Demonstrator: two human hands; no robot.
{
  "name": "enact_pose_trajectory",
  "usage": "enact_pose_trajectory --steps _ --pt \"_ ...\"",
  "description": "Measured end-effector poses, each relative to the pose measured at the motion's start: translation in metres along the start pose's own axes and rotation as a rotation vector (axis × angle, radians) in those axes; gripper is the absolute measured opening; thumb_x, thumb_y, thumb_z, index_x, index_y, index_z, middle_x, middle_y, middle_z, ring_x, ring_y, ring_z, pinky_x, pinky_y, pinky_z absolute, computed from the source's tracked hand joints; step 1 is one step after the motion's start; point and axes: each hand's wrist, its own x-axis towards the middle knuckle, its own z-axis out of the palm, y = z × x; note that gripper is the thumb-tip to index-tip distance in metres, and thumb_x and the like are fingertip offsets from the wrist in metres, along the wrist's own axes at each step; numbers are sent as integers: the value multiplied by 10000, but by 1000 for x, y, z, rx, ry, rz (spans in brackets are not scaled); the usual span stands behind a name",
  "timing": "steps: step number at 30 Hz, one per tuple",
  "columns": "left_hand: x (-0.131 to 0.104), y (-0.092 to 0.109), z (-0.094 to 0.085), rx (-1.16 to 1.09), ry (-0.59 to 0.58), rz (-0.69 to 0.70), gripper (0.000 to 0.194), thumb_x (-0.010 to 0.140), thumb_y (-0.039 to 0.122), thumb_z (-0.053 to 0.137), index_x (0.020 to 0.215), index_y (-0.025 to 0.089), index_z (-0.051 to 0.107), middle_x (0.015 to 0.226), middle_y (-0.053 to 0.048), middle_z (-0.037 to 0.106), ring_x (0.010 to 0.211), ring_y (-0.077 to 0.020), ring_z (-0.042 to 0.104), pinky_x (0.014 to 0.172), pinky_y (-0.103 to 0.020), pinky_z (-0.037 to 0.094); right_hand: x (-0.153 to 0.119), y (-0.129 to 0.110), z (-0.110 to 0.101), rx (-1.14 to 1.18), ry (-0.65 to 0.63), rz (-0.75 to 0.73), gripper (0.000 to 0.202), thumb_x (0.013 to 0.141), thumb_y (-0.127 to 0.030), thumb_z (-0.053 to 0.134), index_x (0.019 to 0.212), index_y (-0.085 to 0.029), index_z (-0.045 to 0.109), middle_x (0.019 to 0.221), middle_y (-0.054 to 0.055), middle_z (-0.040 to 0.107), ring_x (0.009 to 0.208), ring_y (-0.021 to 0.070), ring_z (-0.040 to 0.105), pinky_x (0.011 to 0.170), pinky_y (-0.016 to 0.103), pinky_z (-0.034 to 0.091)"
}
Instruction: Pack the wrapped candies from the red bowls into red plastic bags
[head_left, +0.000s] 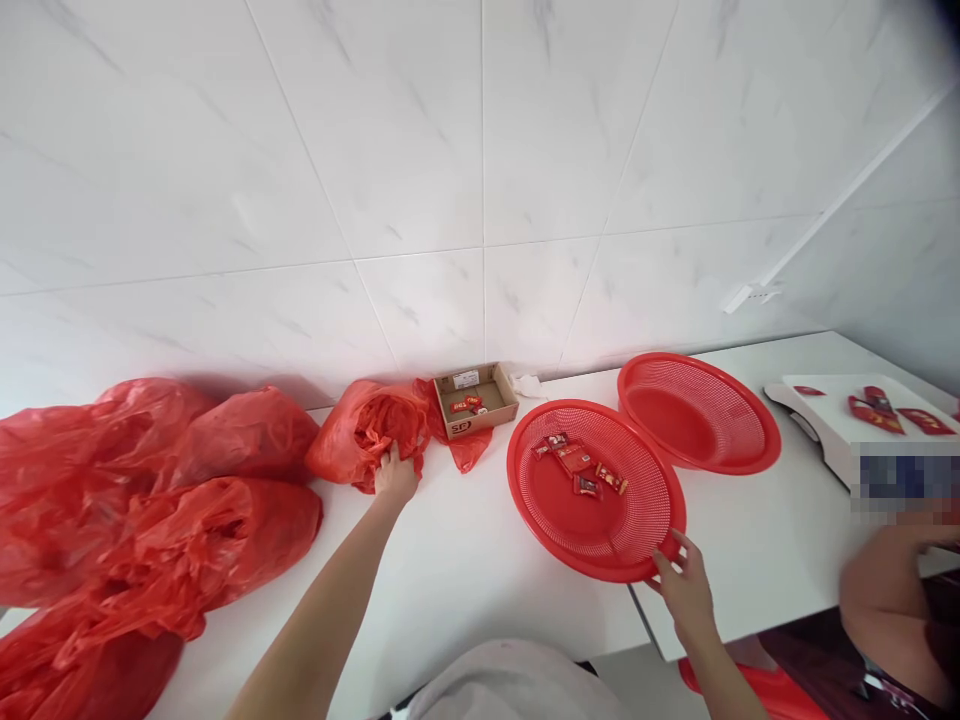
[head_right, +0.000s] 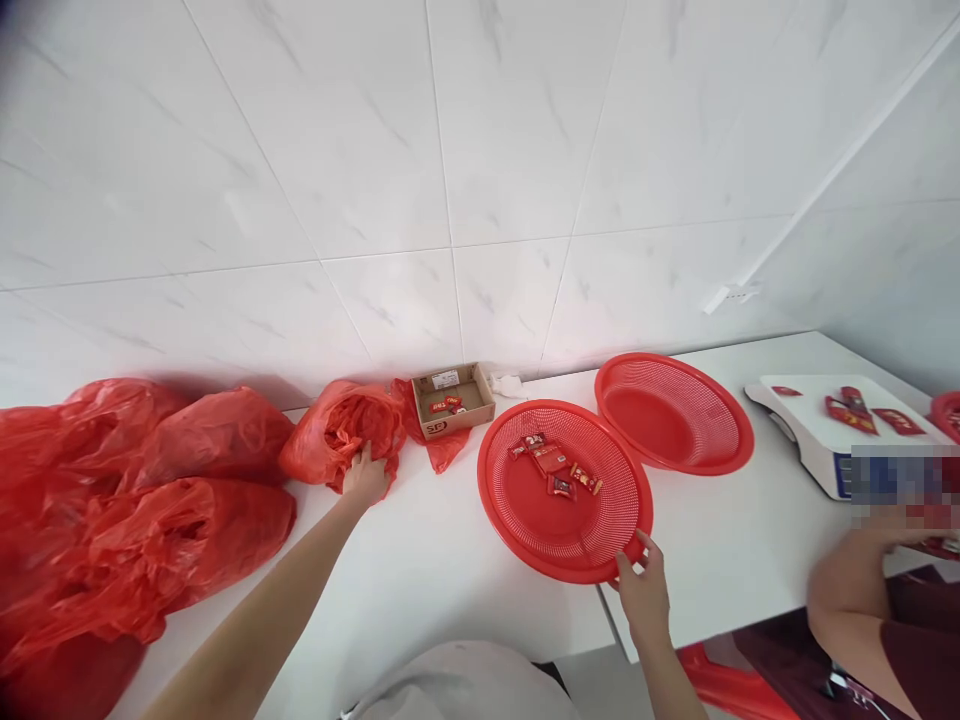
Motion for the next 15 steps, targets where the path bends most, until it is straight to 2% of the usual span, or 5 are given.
enact_pose_trajectory --steps 5,9,11,13,15 --pt "8 0 -12 -64 62 23 347 875 281 599 1200 157 589 1312 -142 560 1197 -289 539 1000 -492 426 -14 -26 -6 -211 84 19 622 733 -553 583 1265 -239 512 1330 144 439 1150 332 512 927 501 445" --pt "-14 13 -57 -216 265 108 415 899 280 494 1299 172 519 1434 -142 472 1347 -275 410 1099 -427 344 -28 -71 4 -93 76 -120 544 779 -526 575 1242 -244 529 1374 119 426 1234 307 465 964 442 440" --pt "-39 14 -86 -331 402 98 446 925 358 438 1340 200 472 1417 -121 488 1296 -249 470 1073 -411 383 -37 -96 19 -25 26 -185 486 794 -507 581 1199 -239 555 1361 99 463 1241 290 468 973 421 441" --pt "-71 13 -109 -788 576 21 409 856 392 570 1227 219 575 1259 -88 615 1150 -245 585 1016 -421 441 -50 -119 39 34 -81 -200 417 809 -497 579 1130 -231 590 1302 91 535 1221 286 494 966 412 450" --pt "-104 10 -119 -1219 544 -67 321 789 381 656 1058 206 633 1104 -60 667 1031 -225 640 963 -416 486 -70 -137 63 90 -288 -179 349 814 -488 592 1054 -236 621 1214 101 613 1178 290 535 951 409 459"
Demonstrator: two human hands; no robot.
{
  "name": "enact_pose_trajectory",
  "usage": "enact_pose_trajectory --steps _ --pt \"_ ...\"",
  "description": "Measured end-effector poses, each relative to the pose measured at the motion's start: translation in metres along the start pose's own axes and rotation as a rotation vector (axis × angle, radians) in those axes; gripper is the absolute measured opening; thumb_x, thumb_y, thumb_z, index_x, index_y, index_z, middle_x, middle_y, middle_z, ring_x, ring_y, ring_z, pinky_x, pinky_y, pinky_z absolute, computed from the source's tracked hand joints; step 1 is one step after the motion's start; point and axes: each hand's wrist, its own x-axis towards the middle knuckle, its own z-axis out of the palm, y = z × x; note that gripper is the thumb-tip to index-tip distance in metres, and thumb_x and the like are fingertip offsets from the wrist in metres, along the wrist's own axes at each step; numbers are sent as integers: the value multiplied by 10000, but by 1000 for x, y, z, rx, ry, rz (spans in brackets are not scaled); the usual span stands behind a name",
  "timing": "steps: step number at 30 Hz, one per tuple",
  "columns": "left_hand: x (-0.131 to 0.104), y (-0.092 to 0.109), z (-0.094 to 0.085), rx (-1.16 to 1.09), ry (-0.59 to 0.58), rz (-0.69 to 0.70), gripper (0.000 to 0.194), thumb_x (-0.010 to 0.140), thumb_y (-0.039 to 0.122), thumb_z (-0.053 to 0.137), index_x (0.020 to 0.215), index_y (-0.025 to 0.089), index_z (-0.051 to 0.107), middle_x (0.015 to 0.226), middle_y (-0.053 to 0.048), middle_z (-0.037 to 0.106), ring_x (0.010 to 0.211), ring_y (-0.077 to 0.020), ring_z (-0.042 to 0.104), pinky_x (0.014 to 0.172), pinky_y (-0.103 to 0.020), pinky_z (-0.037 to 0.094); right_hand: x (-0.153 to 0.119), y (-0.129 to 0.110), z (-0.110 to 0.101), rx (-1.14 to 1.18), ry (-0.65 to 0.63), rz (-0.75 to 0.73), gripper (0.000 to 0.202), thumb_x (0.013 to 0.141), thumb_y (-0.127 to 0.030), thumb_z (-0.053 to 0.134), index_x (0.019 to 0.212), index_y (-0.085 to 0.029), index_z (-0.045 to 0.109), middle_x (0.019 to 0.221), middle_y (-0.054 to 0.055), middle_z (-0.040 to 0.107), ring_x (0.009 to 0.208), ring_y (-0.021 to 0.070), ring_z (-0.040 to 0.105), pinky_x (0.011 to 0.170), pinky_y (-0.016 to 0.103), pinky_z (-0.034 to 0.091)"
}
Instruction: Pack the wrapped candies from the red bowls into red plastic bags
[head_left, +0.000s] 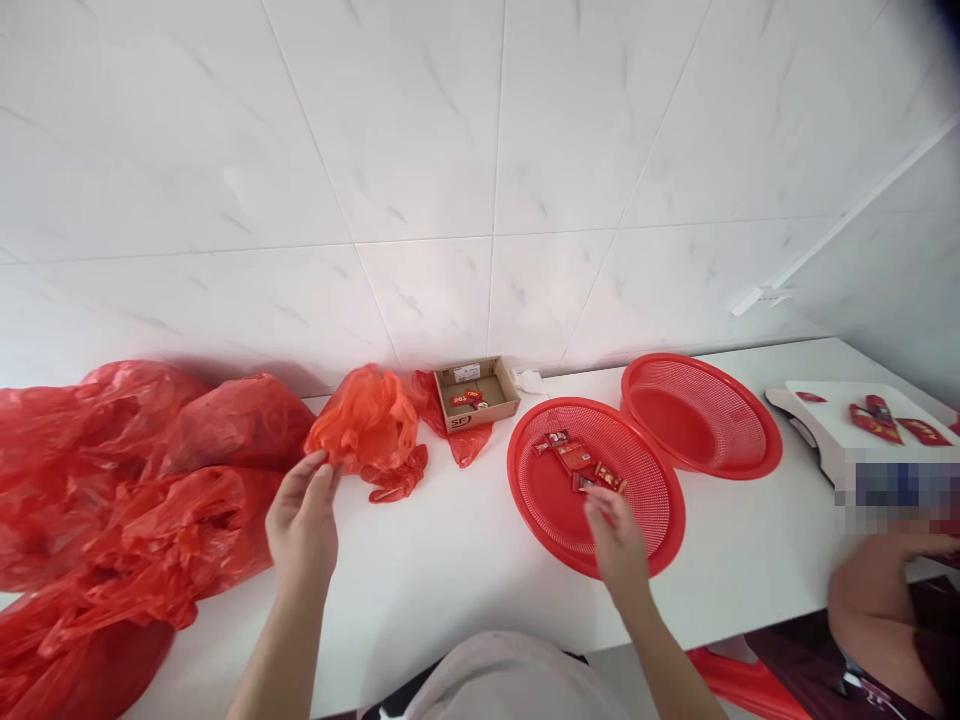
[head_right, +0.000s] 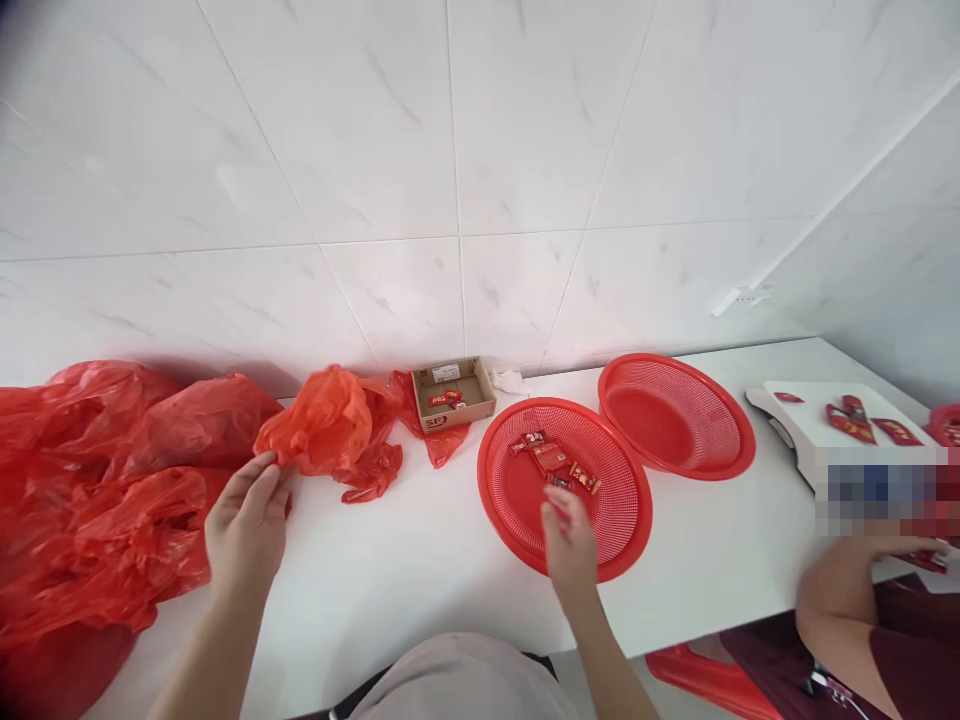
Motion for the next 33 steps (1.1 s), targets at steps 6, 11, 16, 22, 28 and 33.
enact_pose_trajectory --steps 6,11,16,22,28,33 --pt "-91 -14 -18 -232 -187 -414 298 695 380 740 908 192 647 1004 -50 705 940 -224 658 859 -389 532 -52 -37 81 232 -671 15 491 817 -445 659 1262 -297 515 1318 68 565 1080 244 603 873 399 502" --pt "-142 -19 -15 11 -405 -429 358 720 438 725 957 184 639 951 -58 712 875 -217 643 800 -326 511 -67 -42 93 454 -817 80 444 823 -409 657 1229 -268 543 1180 55 639 839 185 662 714 350 535" --pt "-134 -17 -23 79 -336 -316 332 709 484 724 802 191 598 755 -7 619 744 -161 581 713 -269 490 -38 -20 60 774 -452 247 299 704 -382 764 923 -231 627 828 11 706 719 172 654 702 335 520" --pt "-120 -25 -20 145 -330 -216 303 788 488 649 884 216 555 890 -26 614 892 -188 594 831 -318 486 -29 -9 37 811 -337 266 291 699 -363 763 914 -248 605 832 2 701 743 177 651 684 319 500" --pt "-122 -17 -19 301 -300 35 321 843 454 585 1091 264 508 1380 -86 464 1303 -269 435 1064 -464 365 -35 -11 32 713 -448 193 265 753 -365 660 994 -269 608 973 32 687 813 204 626 700 336 500" --pt "-123 -10 -8 534 -314 297 646 783 393 663 1361 276 401 1420 -119 434 1340 -314 391 1088 -497 331 -48 -19 42 694 -533 202 189 764 -407 652 822 -239 588 792 4 643 693 167 576 643 297 469"
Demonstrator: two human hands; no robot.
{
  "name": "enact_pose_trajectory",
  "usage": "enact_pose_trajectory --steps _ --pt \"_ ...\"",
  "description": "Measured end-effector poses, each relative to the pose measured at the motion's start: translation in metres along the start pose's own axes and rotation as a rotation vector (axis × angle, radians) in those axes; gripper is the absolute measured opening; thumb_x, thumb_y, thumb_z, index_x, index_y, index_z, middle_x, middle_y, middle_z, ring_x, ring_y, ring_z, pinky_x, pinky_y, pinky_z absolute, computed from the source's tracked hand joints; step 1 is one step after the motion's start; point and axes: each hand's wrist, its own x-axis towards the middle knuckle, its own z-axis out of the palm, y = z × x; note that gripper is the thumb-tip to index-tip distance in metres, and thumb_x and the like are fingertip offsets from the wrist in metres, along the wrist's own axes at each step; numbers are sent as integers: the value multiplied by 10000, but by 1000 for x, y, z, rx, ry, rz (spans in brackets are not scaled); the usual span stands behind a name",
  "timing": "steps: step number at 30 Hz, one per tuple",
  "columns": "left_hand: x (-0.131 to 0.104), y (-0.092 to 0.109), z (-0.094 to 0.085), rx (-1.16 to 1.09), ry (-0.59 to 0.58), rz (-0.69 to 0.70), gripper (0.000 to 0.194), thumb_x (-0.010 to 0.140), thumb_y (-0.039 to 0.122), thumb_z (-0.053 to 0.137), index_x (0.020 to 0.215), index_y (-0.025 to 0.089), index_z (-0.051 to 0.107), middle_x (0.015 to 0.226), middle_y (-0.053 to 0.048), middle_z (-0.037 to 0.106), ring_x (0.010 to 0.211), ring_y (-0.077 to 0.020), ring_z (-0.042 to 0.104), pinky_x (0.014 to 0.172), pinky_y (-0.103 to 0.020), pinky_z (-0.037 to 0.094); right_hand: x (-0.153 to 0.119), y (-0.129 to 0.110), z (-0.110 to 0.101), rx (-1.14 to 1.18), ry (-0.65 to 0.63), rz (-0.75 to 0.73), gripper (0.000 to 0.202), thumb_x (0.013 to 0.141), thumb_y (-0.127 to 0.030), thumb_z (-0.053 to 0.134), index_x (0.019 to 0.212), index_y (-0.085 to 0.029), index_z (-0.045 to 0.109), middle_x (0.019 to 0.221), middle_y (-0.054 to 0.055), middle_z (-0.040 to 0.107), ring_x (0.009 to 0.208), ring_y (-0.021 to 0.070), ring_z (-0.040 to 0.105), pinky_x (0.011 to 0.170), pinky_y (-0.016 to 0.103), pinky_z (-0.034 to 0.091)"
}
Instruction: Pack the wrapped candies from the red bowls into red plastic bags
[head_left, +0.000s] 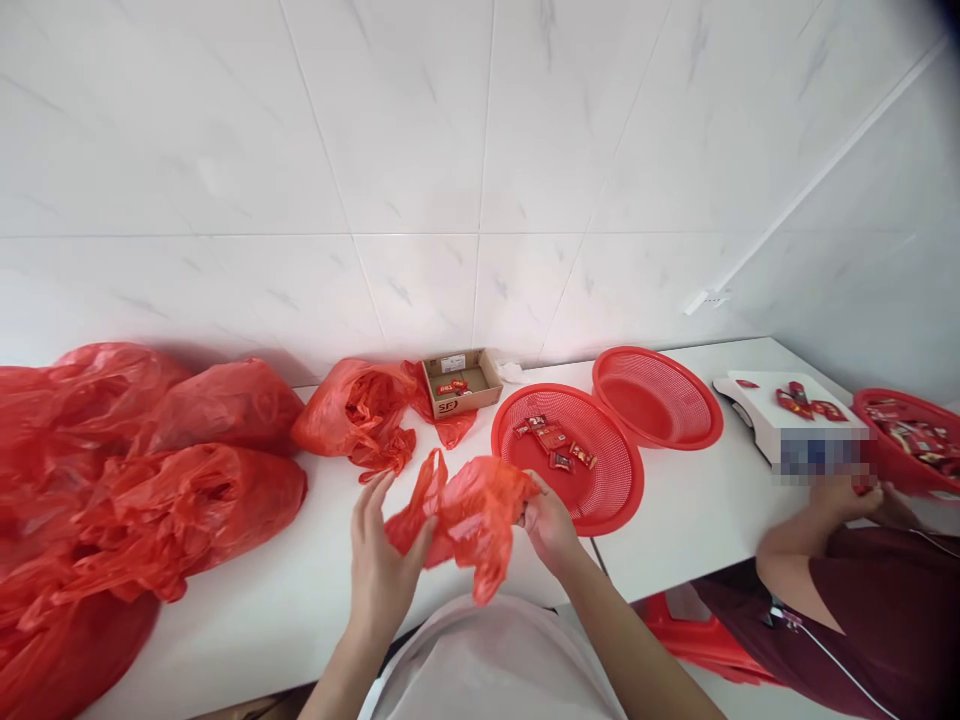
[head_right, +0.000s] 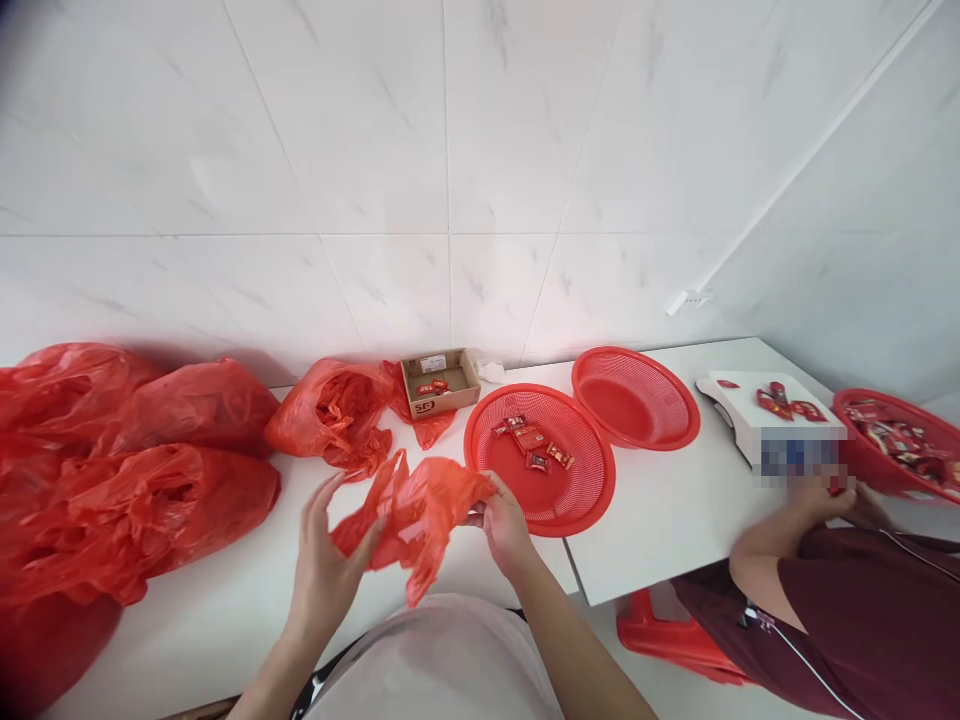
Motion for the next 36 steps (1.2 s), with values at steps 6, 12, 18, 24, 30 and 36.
enact_pose_trajectory --steps 6,12,18,24,30,36 --pt "-7 -17 15 -209 -654 -356 626 745 313 633 1353 267 492 875 -26 689 630 -174 618 612 -295 491 -4 4 19 23 -44 -24 222 802 -404 631 739 -218 530 656 -36 520 592 119 480 576 241 403" --pt "3 -27 3 -213 -270 -366 207 752 423 602 758 220 644 716 -11 636 663 -175 577 627 -273 469 9 -5 -10 -79 146 -11 123 768 -333 600 853 -250 570 841 6 649 757 191 617 678 329 491" --pt "14 -15 -3 -251 -235 -443 270 722 486 637 797 228 614 750 -7 650 572 -153 534 515 -246 413 -13 -26 13 -501 277 -371 189 845 -303 572 1020 -262 629 1108 70 655 1042 253 601 876 381 483" --pt "3 9 9 -542 -344 -515 289 752 487 669 798 217 575 695 15 616 659 -159 571 630 -265 463 -15 -10 57 -1103 -323 -417 268 879 -159 437 988 -251 663 924 60 695 881 219 640 777 335 477" --pt "6 -5 -6 -1071 -234 -811 277 677 399 764 800 221 592 773 14 644 634 -146 603 594 -272 514 6 19 19 -1490 -447 -4 146 774 -243 552 841 -261 680 589 -16 605 458 146 509 477 260 367" --pt "30 -37 -31 -1020 28 -804 346 550 313 836 736 227 557 648 67 558 560 -96 556 532 -190 477 6 12 -1 -1323 -482 78 224 599 -240 708 821 -259 690 559 -54 591 458 113 470 457 227 341"
